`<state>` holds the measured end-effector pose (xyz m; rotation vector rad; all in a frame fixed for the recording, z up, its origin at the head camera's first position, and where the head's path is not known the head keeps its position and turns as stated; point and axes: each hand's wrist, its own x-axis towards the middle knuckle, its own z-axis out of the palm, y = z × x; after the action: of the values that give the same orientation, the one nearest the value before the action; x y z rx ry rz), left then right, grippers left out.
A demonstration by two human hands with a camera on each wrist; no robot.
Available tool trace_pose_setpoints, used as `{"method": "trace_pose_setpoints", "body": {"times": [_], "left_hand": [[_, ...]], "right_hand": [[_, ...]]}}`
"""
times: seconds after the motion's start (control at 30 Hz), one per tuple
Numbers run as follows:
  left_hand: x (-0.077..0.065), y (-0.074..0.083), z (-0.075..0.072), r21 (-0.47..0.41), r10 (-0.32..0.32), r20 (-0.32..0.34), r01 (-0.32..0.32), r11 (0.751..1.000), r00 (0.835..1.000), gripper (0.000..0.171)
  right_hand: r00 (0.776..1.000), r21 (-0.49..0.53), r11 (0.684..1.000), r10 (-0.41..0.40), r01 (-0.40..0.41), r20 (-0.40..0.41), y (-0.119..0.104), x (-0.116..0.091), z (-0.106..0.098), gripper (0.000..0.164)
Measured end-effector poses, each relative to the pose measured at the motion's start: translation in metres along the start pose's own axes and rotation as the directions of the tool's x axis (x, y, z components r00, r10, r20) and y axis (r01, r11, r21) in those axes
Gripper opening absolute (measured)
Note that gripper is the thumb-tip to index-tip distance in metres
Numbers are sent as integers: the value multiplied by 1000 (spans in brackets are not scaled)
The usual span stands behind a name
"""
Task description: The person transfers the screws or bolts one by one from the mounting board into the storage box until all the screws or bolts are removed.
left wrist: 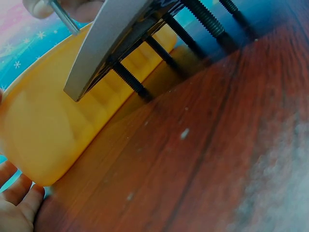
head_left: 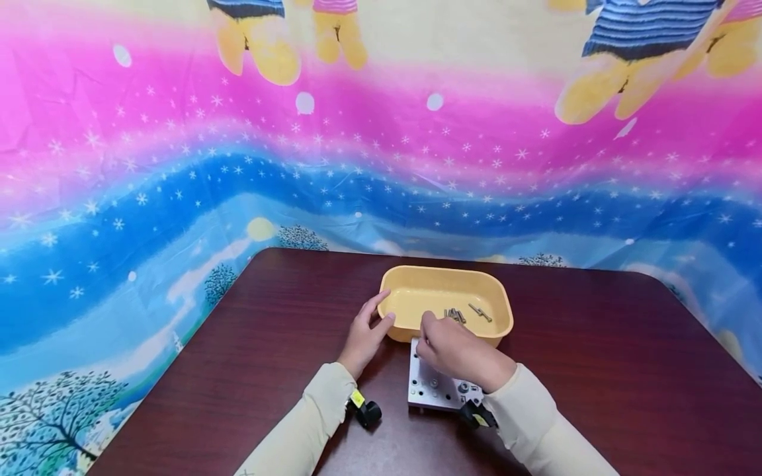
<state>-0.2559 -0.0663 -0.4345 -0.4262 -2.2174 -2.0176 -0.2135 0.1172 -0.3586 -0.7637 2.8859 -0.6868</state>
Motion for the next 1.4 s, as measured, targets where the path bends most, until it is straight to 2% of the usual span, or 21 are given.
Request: {"method": "trace_pose_setpoints", "body": {"times": [0.17,0.33,0.63,0.93,1.17,1.4], "left_hand": [[0,1,1,-4,-6,2,6,1000,1000,51],[0,1,1,-14,0,-6,0,1000,1000,50],[0,-1,0,-29,-14,-1,14,999,1000,50],[1,0,1,-41,-3,-5,2,999,1000,49],[1,0,0,-20,-4,2,4,1000,1000,50],[1,0,-1,-15,-6,7,6,1000,1000,50]], "right_hand": [[999,38,999,-18,20,-46,6,-3,-14,10],[996,93,996,1,8,-87,16,-5,-28,10],[991,145,989,4,15,-133,41,-5,-45,8],[982,113,990,106,-89,-154,68,-3,-51,8],[981,22,996,90,-87,-173,79,2,-47,10],[977,17,989,149,-148,-151,92,9,-41,12]]}}
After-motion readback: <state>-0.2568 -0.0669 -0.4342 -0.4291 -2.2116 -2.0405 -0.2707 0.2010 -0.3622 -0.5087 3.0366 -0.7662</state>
